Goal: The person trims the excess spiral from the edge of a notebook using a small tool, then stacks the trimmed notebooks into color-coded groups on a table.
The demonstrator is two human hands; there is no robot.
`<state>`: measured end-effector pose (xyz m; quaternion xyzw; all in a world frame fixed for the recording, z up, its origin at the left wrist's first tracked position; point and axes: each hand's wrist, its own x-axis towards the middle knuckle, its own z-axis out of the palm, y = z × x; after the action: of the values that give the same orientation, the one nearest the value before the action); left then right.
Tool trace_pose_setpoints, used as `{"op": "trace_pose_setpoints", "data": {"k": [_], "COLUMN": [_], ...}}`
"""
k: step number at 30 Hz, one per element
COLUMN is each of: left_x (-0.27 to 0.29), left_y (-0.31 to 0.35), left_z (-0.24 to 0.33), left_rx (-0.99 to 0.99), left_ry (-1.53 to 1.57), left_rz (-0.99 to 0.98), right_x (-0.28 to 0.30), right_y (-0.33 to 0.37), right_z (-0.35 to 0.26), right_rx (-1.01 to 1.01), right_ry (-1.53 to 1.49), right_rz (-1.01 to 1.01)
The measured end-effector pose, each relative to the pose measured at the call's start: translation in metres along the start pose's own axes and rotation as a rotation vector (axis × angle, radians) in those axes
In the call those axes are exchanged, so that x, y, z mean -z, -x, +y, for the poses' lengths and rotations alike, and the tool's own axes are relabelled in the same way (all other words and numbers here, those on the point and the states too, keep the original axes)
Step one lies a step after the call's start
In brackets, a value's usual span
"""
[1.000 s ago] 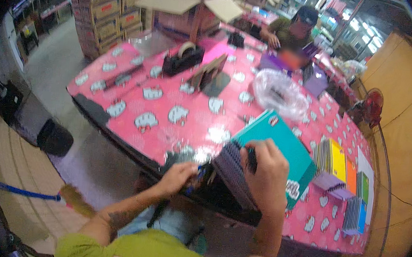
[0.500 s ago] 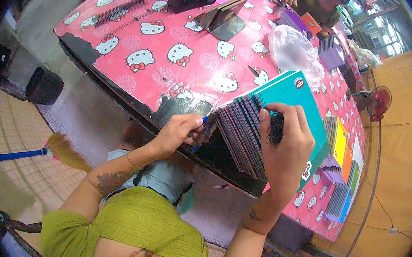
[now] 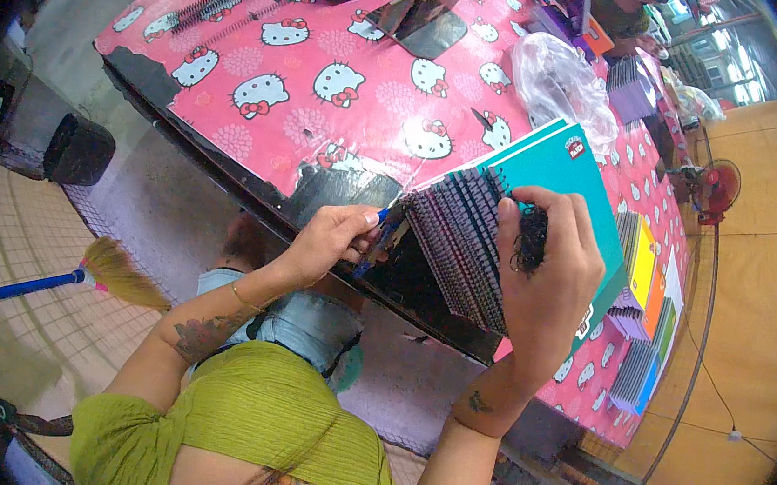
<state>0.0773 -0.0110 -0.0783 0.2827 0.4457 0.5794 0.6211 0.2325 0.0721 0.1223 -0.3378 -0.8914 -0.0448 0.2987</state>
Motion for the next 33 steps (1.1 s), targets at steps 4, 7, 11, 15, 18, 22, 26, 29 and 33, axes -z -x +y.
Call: {"op": "trace_pose_setpoints", "data": {"k": [4,7,11,15,18,22,26,29,33], "left_x": [-0.001,-0.006,-0.012,0.004,0.0,-0.002,-0.004,-0.002,-0.001], "left_y": [-0.004,0.001,0.001,-0.003,-0.003,-0.003,0.0,0.0,-0.003], "left_z": [0.004,0.018,0.008,0.003,0.007,0.014,0.011,0.007,0.002], "left_rx": [0.017,-0.129,-0.975,-0.001,0.053,-0.104,-0.172,-0.099,0.112], "left_ry": [-0.016,-0.313,-1.285,-0.164,0.098,-0.258,-0.395,-0.295,0.07], "left_rz": [-0.001,0.095,0.497,-0.005,0.04,0.084,0.12,0.101,0.049], "right_x": [-0.001,-0.001,-0.001,-0.001,0.001,-0.002,-0.001,-0.001,-0.001], "right_y": [0.0,0.0,-0.001,0.0,0.0,0.0,0.0,0.0,0.0], "right_z": [-0.001,0.001,0.0,0.0,-0.003,0.002,0.0,0.001,0.001], "right_rx": [-0.012,0.001,-0.005,0.011,-0.057,0.01,0.0,0.009,0.009], "right_ry": [0.001,-0.006,0.001,-0.006,-0.025,-0.015,-0.022,-0.024,-0.018], "right_rz": [-0.004,-0.001,-0.002,0.011,-0.03,0.017,0.01,0.013,0.017]}}
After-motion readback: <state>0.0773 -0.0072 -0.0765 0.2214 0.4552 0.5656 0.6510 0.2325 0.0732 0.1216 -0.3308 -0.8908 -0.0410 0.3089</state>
